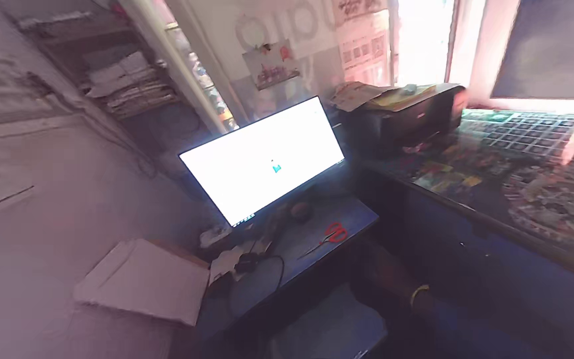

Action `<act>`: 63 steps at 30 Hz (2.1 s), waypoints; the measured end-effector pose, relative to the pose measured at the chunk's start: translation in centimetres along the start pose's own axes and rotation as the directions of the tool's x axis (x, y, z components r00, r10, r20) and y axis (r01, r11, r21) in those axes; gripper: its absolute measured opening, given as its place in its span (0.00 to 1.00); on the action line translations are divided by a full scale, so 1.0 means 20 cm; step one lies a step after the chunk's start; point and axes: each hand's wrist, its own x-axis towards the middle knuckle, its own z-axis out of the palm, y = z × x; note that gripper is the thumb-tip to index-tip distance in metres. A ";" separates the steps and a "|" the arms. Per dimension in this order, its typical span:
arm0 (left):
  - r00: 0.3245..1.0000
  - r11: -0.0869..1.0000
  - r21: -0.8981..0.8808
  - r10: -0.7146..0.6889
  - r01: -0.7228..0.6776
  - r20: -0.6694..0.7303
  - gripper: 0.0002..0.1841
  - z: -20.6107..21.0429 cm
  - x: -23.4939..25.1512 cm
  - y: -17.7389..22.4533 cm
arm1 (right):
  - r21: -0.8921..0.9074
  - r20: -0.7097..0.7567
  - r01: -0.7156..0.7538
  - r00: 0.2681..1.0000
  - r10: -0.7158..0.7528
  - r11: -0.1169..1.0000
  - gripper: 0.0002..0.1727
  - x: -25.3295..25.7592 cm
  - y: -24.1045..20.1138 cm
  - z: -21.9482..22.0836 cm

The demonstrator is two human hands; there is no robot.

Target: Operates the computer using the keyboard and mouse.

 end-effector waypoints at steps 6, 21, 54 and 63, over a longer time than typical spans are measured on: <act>1.000 0.998 -0.067 -0.020 0.019 -0.012 0.31 -0.08 0.03 0.02 | -0.169 -0.023 0.077 0.996 -0.082 0.983 0.38 0.05 0.05 0.09; 0.997 1.000 -0.024 0.008 -0.006 0.082 0.32 -0.04 0.02 0.01 | -0.180 0.010 0.078 0.997 -0.078 0.981 0.36 0.03 0.06 0.09; 0.950 0.999 -0.017 -0.031 0.038 0.310 0.30 -0.06 0.00 0.04 | -0.303 0.045 0.168 0.986 -0.162 0.938 0.37 0.05 0.06 0.13; 0.952 0.998 -0.008 0.065 -0.065 0.298 0.27 -0.05 0.02 0.03 | -0.302 0.067 0.135 0.990 -0.121 0.944 0.37 0.04 0.06 0.12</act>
